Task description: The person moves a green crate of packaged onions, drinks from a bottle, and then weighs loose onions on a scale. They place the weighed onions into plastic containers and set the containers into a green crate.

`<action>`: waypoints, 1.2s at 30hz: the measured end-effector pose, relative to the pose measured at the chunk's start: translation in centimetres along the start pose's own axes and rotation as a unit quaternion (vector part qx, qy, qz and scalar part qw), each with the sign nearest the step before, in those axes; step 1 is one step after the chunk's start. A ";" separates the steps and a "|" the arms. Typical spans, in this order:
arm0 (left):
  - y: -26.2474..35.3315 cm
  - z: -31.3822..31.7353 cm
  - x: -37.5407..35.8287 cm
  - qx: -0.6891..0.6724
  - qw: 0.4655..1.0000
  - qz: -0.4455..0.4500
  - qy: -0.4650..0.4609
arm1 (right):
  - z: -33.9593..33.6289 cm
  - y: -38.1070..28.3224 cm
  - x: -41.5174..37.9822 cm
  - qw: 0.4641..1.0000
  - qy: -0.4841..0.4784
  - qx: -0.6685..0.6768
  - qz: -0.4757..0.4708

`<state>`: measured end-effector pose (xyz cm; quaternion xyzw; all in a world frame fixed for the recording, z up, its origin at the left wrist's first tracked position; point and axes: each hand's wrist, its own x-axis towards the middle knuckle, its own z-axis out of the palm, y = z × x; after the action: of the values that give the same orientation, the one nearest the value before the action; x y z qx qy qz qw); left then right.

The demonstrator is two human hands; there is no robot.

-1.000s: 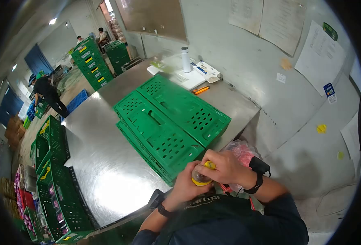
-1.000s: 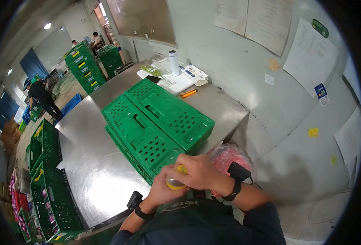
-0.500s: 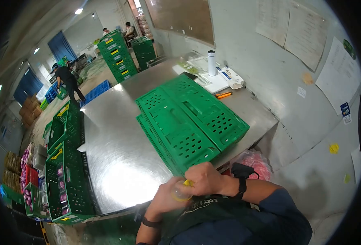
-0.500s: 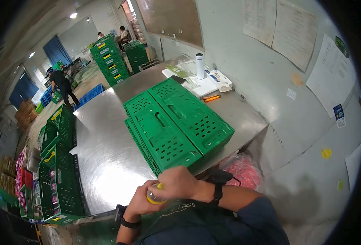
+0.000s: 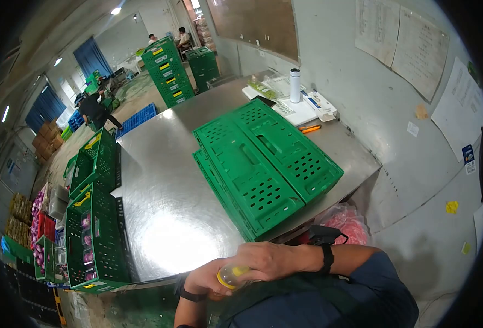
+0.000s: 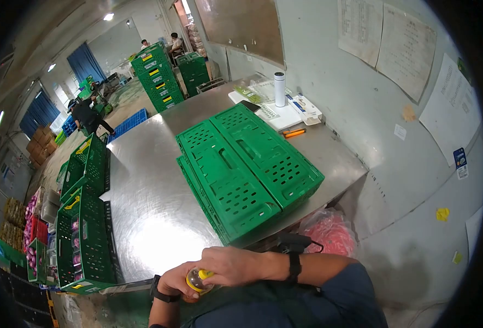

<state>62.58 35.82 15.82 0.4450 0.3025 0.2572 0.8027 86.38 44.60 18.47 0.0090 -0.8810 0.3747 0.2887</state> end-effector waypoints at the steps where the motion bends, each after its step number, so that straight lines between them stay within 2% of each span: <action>1: -0.1 -0.1 0.0 0.010 1.000 0.004 -0.002 | -0.1 -0.2 0.0 1.000 -0.007 0.019 0.000; 7: -0.8 -0.6 0.0 0.031 0.999 -0.020 -0.003 | -0.6 -0.6 -0.1 0.996 -0.023 0.083 0.000; 10: -0.2 -0.3 0.4 0.078 0.997 -0.009 0.003 | -0.7 -1.0 -0.1 0.999 -0.012 0.034 0.009; 13: -0.4 -0.1 0.4 0.153 0.988 0.006 0.036 | -0.8 -2.0 0.3 0.994 0.044 -0.026 0.097; 14: -0.9 -0.4 0.5 0.193 0.980 0.013 0.050 | -0.6 -1.9 0.3 0.987 0.054 -0.088 0.119; 15: -1.3 -0.5 0.5 0.234 0.970 0.017 0.061 | -0.4 -1.5 0.1 0.984 0.022 -0.114 0.138; 17: -1.8 -0.1 0.5 0.202 0.976 0.012 0.080 | 0.1 -0.7 -0.6 0.968 -0.034 -0.171 0.179; 18: -1.8 0.2 0.4 0.187 0.978 0.012 0.089 | 0.3 -0.7 -0.6 0.974 -0.013 -0.152 0.170; 24: -1.8 0.7 -0.3 0.178 0.977 -0.005 0.117 | 0.7 -0.6 -0.6 0.983 -0.042 -0.051 0.174; 27: -1.7 0.5 -0.9 0.197 0.972 0.002 0.125 | 0.4 -0.9 -0.1 0.990 -0.049 -0.066 0.116; 30: -1.3 0.7 -1.3 0.197 0.971 0.012 0.134 | 0.5 -0.8 0.4 0.995 -0.039 -0.024 0.092; 34: -1.1 1.0 -1.4 0.137 0.981 0.025 0.134 | 0.7 -1.4 0.9 0.995 -0.012 0.010 0.102; 36: -1.5 0.8 -1.3 0.157 0.978 0.034 0.136 | 1.0 -0.9 0.6 0.994 0.003 0.025 0.104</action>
<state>62.42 33.81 15.21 0.5363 0.4296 0.2919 0.6653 85.56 43.45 18.82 -0.0769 -0.8664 0.4249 0.2508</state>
